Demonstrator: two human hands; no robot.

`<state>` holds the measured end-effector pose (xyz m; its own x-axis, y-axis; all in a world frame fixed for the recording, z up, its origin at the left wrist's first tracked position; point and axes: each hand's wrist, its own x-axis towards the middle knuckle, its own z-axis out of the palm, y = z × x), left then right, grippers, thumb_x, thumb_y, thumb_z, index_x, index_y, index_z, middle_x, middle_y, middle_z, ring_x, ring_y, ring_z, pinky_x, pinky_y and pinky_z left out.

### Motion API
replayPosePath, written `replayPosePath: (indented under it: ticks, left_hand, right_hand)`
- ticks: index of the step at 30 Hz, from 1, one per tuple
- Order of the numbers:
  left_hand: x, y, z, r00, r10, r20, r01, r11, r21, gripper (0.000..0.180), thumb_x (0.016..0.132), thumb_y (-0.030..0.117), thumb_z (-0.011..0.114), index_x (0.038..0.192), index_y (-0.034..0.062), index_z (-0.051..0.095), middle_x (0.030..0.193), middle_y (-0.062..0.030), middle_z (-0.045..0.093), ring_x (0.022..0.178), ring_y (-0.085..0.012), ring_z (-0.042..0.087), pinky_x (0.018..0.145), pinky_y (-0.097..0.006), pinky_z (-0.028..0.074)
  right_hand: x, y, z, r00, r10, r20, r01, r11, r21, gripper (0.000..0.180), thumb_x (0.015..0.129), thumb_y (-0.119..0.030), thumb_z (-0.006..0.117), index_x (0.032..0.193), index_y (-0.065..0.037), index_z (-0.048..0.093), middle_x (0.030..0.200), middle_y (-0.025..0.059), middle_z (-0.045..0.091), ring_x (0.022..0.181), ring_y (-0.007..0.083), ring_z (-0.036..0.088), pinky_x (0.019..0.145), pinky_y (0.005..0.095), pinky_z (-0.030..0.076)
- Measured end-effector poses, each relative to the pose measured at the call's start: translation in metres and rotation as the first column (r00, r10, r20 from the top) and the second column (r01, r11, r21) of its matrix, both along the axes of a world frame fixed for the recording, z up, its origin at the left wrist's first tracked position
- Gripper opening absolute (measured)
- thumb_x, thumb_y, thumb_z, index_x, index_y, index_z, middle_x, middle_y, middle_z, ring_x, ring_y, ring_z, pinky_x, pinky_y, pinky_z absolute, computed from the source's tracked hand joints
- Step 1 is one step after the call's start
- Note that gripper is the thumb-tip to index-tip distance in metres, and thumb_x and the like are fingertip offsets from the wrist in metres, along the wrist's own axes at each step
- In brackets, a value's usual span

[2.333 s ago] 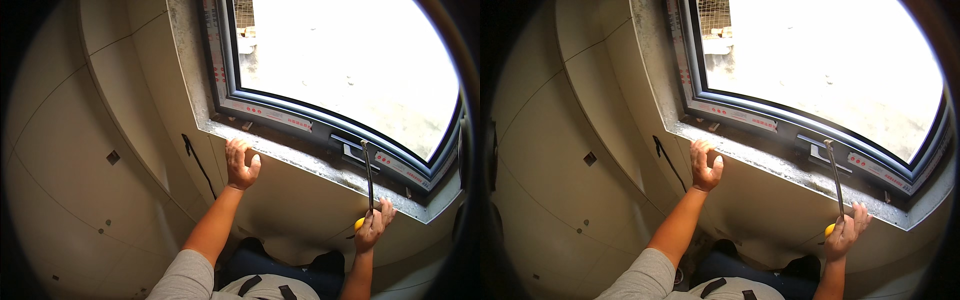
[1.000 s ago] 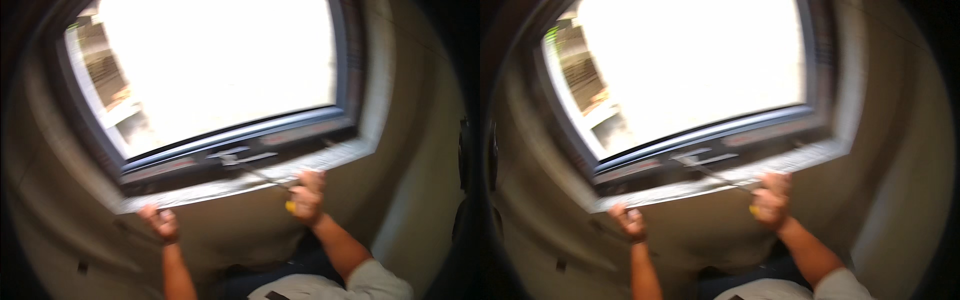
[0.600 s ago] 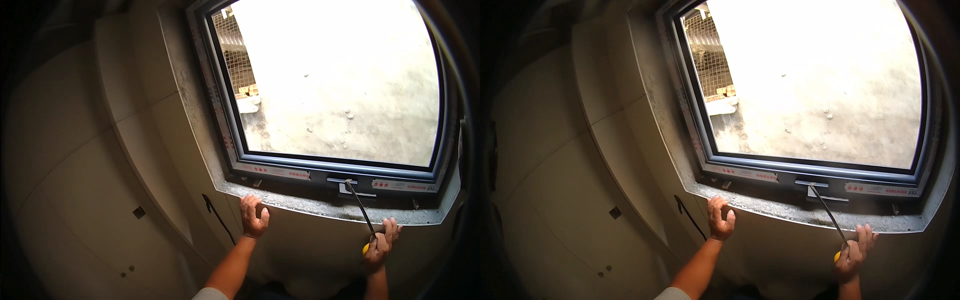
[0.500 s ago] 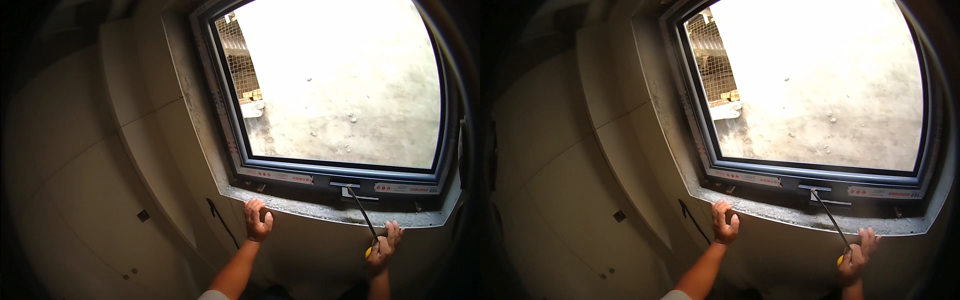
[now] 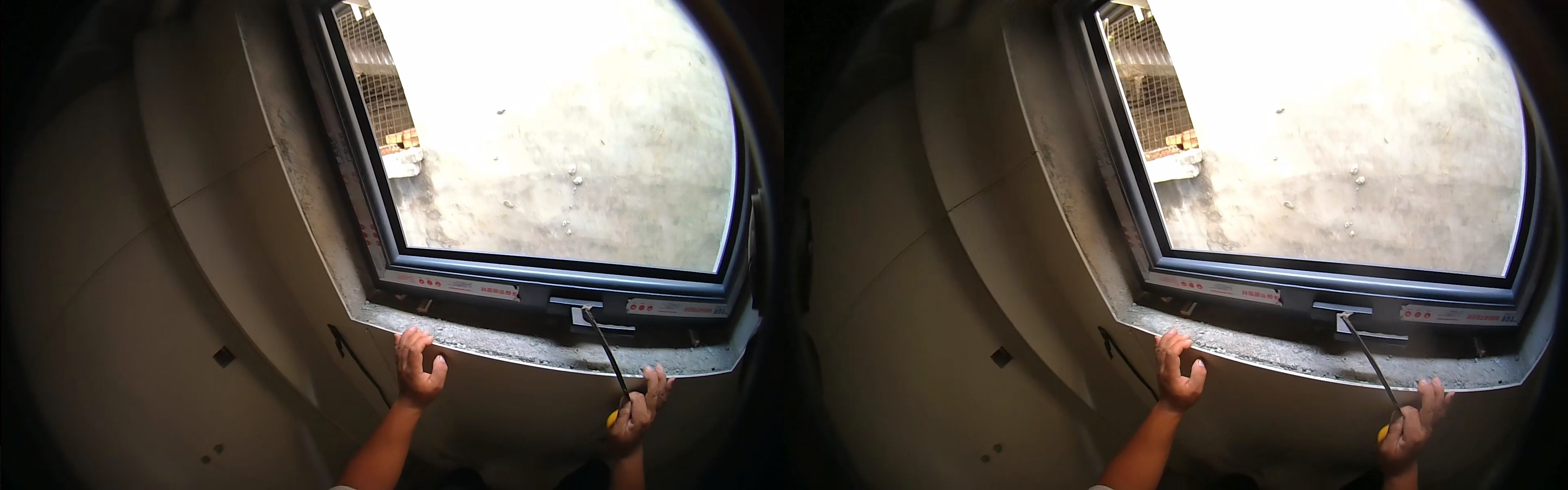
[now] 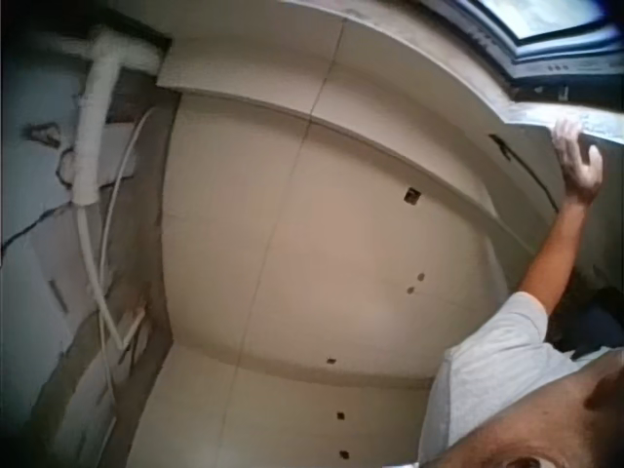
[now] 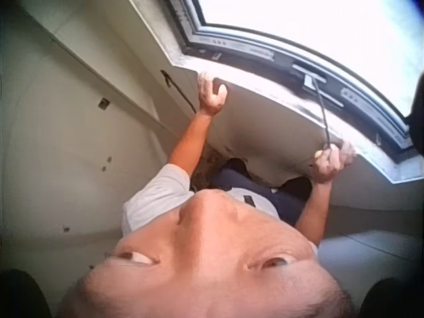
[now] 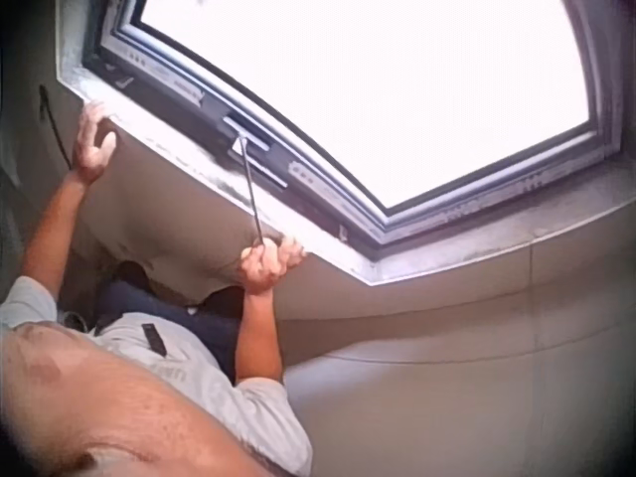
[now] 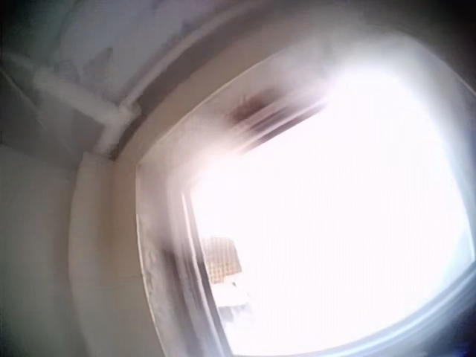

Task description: The person installs a window frame by measuring the opening with a tape measure, checking alignment with a spirit level, and securing the frame using a hammer and chisel. The person also uses a caulking gun to apply sealant around the frame.

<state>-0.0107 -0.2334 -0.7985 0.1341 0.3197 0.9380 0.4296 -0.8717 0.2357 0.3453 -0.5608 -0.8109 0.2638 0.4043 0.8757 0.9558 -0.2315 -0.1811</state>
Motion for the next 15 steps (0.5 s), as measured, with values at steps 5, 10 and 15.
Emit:
replayPosePath:
  ticks: [5, 10, 15]
  left_hand:
    - [0.003, -0.004, 0.005, 0.998, -0.022, -0.062, 0.019, 0.999, -0.044, 0.043, 0.085, 0.014, 0.068, 0.127, 0.0019, 0.064, 0.134, -0.0180, 0.066, 0.137, -0.0420, 0.057, 0.127, -0.063, 0.028]
    - [-0.019, 0.001, 0.006, 0.967, -0.062, -0.247, 0.037, 0.994, -0.103, 0.051, 0.088, 0.018, 0.067, 0.134, -0.0016, 0.061, 0.138, -0.0219, 0.063, 0.142, -0.0467, 0.052, 0.128, -0.069, 0.022]
    - [-0.041, -0.004, 0.018, 0.936, -0.130, -0.326, 0.063, 0.976, -0.207, 0.061, 0.092, 0.023, 0.076, 0.146, -0.0006, 0.060, 0.148, -0.0283, 0.058, 0.142, -0.0523, 0.047, 0.124, -0.068, 0.028]
  right_hand:
    - [-0.005, -0.011, 0.013, 1.000, -0.007, -0.025, 0.006, 0.998, -0.059, 0.009, 0.086, -0.006, 0.055, 0.081, -0.002, 0.063, 0.146, 0.0268, 0.061, 0.149, 0.0475, 0.045, 0.131, 0.0635, 0.013]
    - [-0.006, 0.001, 0.026, 0.996, 0.029, -0.085, -0.031, 0.999, -0.022, 0.013, 0.081, -0.004, 0.059, 0.085, -0.003, 0.072, 0.139, 0.0212, 0.067, 0.143, 0.0412, 0.053, 0.129, 0.0584, 0.022]
    - [-0.025, -0.005, 0.057, 0.975, -0.037, -0.217, 0.007, 0.990, -0.138, 0.008, 0.086, -0.010, 0.069, 0.085, -0.003, 0.073, 0.144, 0.0220, 0.065, 0.145, 0.0417, 0.053, 0.128, 0.0593, 0.028]
